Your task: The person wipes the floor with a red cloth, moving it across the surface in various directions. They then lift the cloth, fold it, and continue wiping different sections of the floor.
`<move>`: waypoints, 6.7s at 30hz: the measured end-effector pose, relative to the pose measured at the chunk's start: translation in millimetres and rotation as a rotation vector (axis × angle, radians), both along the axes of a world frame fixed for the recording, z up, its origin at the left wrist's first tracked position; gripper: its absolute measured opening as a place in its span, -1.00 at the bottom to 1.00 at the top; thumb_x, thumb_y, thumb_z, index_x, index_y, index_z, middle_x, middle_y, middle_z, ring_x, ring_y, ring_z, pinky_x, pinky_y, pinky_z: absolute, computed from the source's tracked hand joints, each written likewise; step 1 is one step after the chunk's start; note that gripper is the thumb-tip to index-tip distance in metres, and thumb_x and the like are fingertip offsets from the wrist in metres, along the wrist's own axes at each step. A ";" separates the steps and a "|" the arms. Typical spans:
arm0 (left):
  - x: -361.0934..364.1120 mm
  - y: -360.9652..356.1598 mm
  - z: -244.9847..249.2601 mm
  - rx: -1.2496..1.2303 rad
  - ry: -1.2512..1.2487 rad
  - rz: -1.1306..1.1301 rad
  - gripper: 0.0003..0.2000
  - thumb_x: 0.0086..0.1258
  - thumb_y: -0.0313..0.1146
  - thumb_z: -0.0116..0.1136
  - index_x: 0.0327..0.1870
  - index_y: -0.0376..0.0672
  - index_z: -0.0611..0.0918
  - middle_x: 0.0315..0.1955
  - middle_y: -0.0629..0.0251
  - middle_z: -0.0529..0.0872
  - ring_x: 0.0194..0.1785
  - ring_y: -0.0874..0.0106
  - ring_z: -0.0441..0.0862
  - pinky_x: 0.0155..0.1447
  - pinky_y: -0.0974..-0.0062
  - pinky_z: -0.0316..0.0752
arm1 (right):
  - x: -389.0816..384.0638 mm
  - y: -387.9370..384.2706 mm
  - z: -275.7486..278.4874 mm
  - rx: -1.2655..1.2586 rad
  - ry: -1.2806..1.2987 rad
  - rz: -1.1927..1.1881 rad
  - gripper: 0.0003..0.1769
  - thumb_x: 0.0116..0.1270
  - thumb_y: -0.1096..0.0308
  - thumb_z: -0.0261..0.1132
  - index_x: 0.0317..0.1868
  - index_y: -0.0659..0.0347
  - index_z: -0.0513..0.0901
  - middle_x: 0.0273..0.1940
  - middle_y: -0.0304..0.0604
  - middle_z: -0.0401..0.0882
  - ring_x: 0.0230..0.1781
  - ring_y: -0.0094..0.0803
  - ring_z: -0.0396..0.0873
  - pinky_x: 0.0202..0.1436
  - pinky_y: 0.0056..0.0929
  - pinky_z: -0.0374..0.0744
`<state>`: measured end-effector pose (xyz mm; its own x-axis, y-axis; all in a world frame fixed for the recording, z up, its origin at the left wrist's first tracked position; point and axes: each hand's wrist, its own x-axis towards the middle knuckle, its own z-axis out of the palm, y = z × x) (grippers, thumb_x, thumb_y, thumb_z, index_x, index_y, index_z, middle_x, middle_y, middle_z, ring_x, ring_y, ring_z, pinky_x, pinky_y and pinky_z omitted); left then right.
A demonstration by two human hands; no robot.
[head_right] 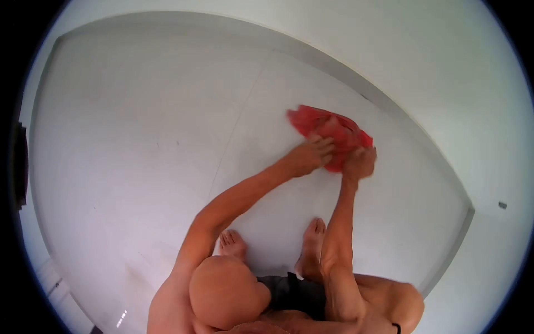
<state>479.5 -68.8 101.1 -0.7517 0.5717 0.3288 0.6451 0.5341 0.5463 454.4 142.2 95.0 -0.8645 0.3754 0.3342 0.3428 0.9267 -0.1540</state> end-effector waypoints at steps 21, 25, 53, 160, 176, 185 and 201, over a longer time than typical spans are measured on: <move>-47.0 181.5 202.6 -0.362 0.139 0.833 -0.58 0.25 -0.76 0.10 0.08 -0.18 0.75 0.12 0.18 0.77 0.17 0.09 0.62 0.26 0.11 0.51 | -149.8 85.4 183.2 -0.283 -0.223 0.934 -0.74 0.37 0.19 0.30 -0.23 0.25 0.64 -0.21 0.13 0.75 -0.27 0.04 0.78 -0.17 0.05 0.72; -55.1 115.9 340.3 0.006 0.141 0.941 -0.64 0.31 -0.76 0.07 0.01 -0.20 0.77 0.01 0.19 0.81 0.08 0.13 0.66 0.30 0.13 0.52 | -150.6 30.7 325.7 -0.595 -0.201 0.776 -0.77 0.35 0.25 0.27 -0.26 0.28 0.64 -0.31 0.19 0.71 -0.24 0.18 0.72 -0.12 0.10 0.67; 192.2 88.8 351.0 -0.093 -0.130 1.059 -0.74 0.17 -0.61 0.27 -0.10 -0.16 0.67 -0.06 0.11 0.68 0.02 0.02 0.59 0.06 0.08 0.56 | 72.8 -60.3 341.7 -0.289 -0.360 0.991 -0.85 0.45 0.30 0.21 -0.18 0.17 0.63 -0.20 0.03 0.71 -0.21 0.00 0.74 -0.18 -0.02 0.69; 519.4 393.3 434.9 -0.220 -0.293 1.425 -0.38 0.56 -0.16 0.09 0.57 -0.28 0.42 0.61 -0.12 0.33 0.70 -0.18 0.14 0.68 -0.18 -0.01 | 404.3 219.3 470.6 -0.051 -0.605 1.511 -0.10 0.17 0.26 0.49 0.53 0.25 0.40 0.20 0.10 0.50 0.10 0.08 0.62 -0.08 0.02 0.67; 305.1 453.5 435.6 0.033 -0.247 0.926 -0.45 0.42 -0.39 0.15 0.46 -0.23 0.54 0.52 0.07 0.47 0.69 0.01 0.22 0.72 -0.03 0.03 | 240.7 333.7 448.4 -0.071 -0.200 0.890 -0.60 0.52 0.18 0.25 0.26 0.14 0.55 0.02 0.13 0.59 -0.04 0.13 0.63 -0.07 0.10 0.63; 506.6 382.9 427.8 -0.284 -0.313 1.290 -0.37 0.41 -0.36 0.18 0.54 -0.28 0.47 0.61 0.01 0.37 0.72 -0.04 0.15 0.72 -0.09 0.02 | 397.3 224.8 459.2 -0.205 -0.486 1.322 -0.59 0.31 0.36 0.36 0.13 0.24 0.52 0.00 0.13 0.57 -0.04 0.05 0.64 -0.08 0.00 0.65; 503.9 384.3 462.7 -0.277 -0.232 1.533 -0.44 0.49 -0.26 0.22 0.50 -0.21 0.53 0.57 -0.02 0.42 0.63 -0.11 0.29 0.61 -0.15 0.18 | 262.9 325.5 451.0 -0.259 -0.456 1.140 -0.81 0.56 0.30 0.20 -0.26 0.19 0.55 -0.27 0.07 0.62 -0.25 0.10 0.65 -0.20 0.08 0.61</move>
<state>983.4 315.4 563.8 -0.6669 -0.7305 0.1471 -0.6629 0.6718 0.3305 717.2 467.7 546.0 -0.7573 -0.6510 -0.0518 -0.5626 0.6907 -0.4543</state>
